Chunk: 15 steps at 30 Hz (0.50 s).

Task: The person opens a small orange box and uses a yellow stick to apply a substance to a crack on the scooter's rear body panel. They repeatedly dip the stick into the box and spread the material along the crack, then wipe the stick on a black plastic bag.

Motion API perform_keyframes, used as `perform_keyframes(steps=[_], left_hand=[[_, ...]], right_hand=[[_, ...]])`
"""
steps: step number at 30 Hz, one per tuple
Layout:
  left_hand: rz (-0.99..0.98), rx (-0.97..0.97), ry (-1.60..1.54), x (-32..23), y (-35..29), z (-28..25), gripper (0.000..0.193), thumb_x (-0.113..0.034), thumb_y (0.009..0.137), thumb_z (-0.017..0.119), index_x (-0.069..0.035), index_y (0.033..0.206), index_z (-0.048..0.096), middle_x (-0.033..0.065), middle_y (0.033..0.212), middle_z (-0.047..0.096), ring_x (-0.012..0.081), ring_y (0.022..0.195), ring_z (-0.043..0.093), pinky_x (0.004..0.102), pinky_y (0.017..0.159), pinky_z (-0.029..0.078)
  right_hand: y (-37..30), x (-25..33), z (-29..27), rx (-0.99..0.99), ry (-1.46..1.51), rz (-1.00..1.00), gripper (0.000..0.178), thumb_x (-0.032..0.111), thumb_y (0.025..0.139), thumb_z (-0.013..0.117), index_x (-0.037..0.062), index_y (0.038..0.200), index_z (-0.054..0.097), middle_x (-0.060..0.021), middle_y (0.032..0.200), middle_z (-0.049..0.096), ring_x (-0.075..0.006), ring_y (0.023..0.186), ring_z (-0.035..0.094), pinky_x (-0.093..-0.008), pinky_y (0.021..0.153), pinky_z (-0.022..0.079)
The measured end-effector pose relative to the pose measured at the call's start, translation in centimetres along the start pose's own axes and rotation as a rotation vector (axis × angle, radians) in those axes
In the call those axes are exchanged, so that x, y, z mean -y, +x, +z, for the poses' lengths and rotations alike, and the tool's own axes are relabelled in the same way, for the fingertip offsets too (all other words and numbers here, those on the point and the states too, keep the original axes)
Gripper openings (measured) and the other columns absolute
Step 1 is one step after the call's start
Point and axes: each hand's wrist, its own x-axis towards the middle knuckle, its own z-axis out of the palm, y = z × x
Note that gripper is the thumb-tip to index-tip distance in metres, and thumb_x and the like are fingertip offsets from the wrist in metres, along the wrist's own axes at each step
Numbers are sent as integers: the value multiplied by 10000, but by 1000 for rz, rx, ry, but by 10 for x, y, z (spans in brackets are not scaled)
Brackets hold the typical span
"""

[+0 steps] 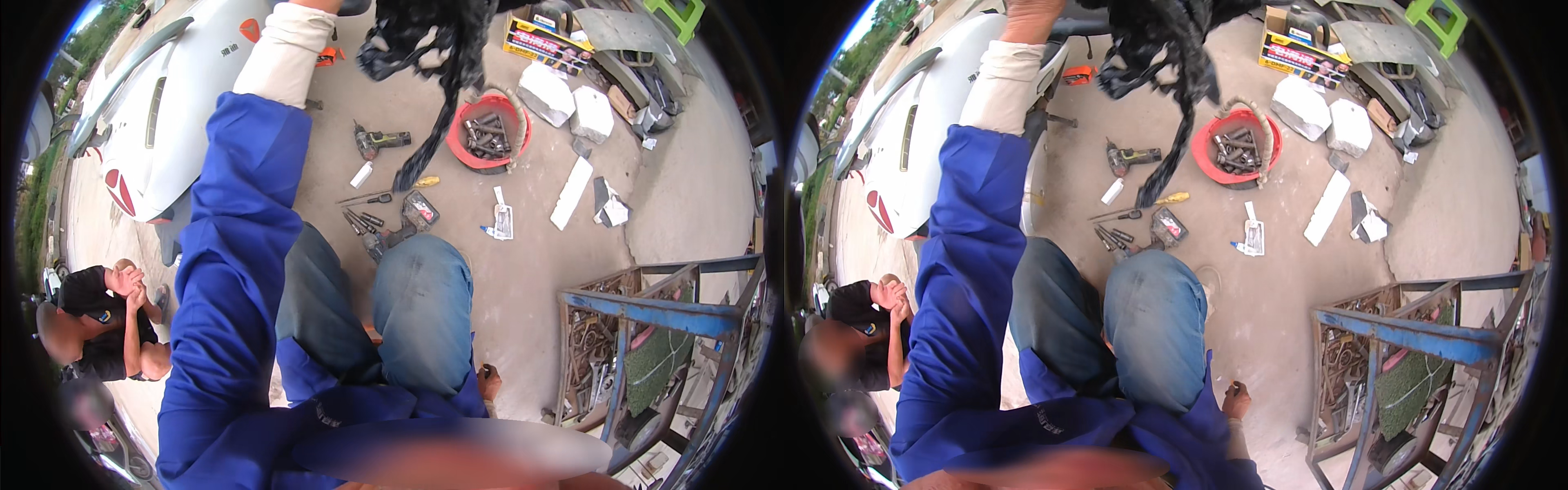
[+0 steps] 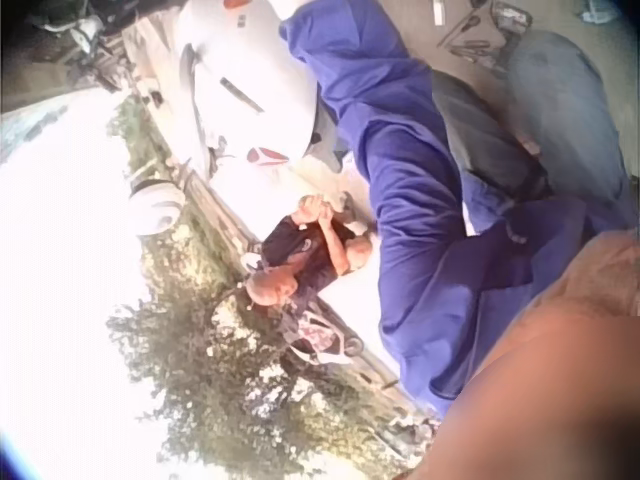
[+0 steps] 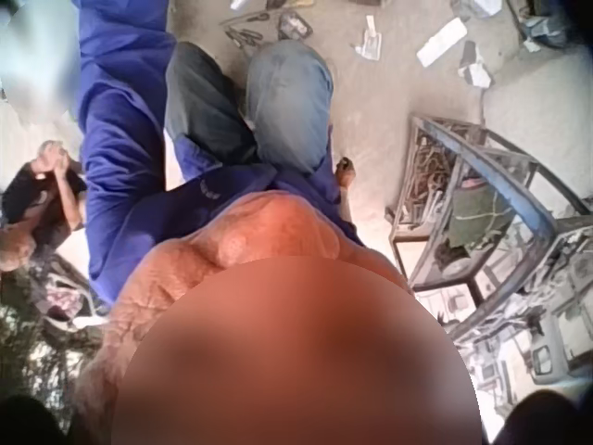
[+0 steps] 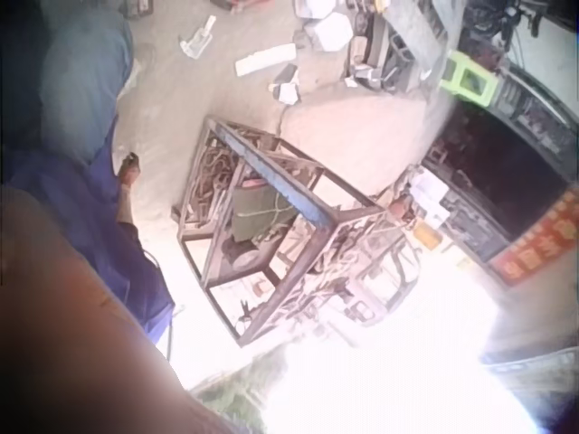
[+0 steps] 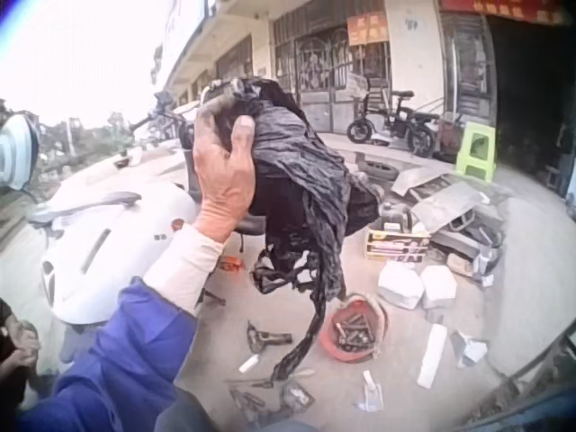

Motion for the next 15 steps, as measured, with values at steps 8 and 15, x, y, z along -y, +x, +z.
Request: perform_keyframes(steps=[8,15], left_hand=[[293,1060,556,83,-180,-34,331,-48,962,645,4,1288,678,231,1505,578,313,1200,708,399,1028,571],[-414,1488,436,-71,-209,-128,225,-114,1015,579,-83,1165,744,133,1131,760,391,962,747,509,842,601]], right_hand=[[0,-2,-2,-96,27,-3,292,188,954,671,-1,1158,757,-102,733,769,-224,647,743,-385,659,584],[24,53,1,-109,344,115,270,121,989,633,-64,1159,732,-143,819,768,-192,661,718,-334,607,568]])
